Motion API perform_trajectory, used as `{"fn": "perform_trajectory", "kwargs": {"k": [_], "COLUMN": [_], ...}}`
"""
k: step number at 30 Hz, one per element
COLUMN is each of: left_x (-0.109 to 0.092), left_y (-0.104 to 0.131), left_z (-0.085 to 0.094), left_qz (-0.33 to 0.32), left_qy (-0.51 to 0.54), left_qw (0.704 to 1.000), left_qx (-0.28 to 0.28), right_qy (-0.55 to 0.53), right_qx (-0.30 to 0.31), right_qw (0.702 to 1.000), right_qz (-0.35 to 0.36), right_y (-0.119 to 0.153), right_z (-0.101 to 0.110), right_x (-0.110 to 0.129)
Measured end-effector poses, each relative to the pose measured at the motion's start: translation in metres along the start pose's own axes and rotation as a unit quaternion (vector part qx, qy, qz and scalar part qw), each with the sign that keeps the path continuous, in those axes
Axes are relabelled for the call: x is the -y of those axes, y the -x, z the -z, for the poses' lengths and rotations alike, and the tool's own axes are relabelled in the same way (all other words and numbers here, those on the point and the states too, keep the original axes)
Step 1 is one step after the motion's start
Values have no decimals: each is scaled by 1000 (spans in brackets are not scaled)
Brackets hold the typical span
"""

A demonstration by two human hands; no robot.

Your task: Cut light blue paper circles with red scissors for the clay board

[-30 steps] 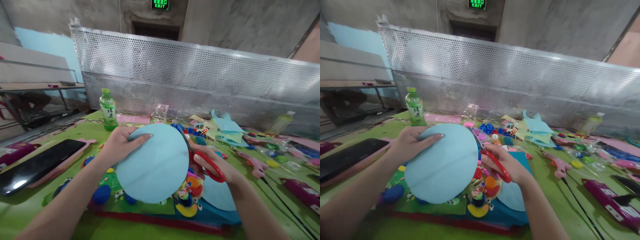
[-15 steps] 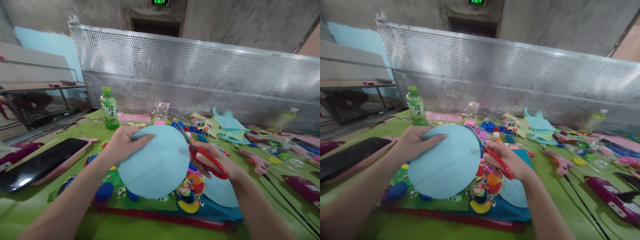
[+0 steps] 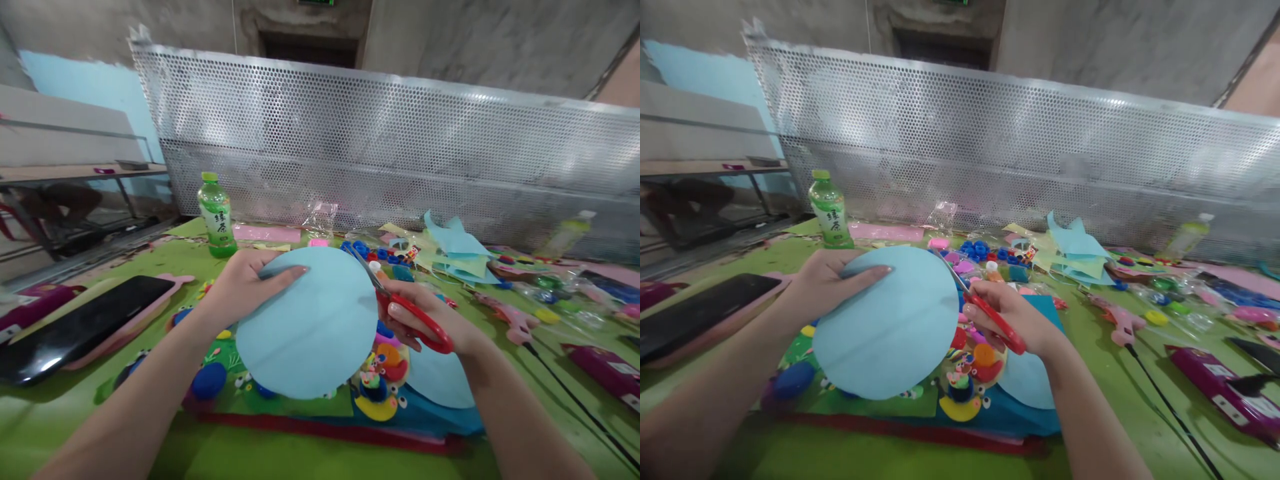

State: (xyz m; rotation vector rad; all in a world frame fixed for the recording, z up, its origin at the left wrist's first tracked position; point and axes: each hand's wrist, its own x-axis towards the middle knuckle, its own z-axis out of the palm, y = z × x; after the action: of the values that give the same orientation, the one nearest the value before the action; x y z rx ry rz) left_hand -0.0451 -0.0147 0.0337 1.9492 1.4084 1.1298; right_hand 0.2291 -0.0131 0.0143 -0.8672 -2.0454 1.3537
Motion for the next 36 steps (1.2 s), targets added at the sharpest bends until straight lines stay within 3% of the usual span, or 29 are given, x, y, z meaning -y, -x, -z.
{"fn": "perform_trajectory", "kwargs": {"k": [7,24,36], "left_x": [2,-13,-18], "left_y": [-1,5,5], "left_z": [-2,2,2], "left_qz": [1,38,61], "left_qy": [5,-7,-2], "left_qw": [1000,999,998], "left_qx": [-2,16,19], "right_qy": [0,-31,-15], "right_qx": [-7,10,-13], "right_qw": [1000,999,1000], "right_qz": [4,-7,-23], "right_y": [0,0,2], "right_z": [-1,-2,1], "right_x": [2,6,2]}}
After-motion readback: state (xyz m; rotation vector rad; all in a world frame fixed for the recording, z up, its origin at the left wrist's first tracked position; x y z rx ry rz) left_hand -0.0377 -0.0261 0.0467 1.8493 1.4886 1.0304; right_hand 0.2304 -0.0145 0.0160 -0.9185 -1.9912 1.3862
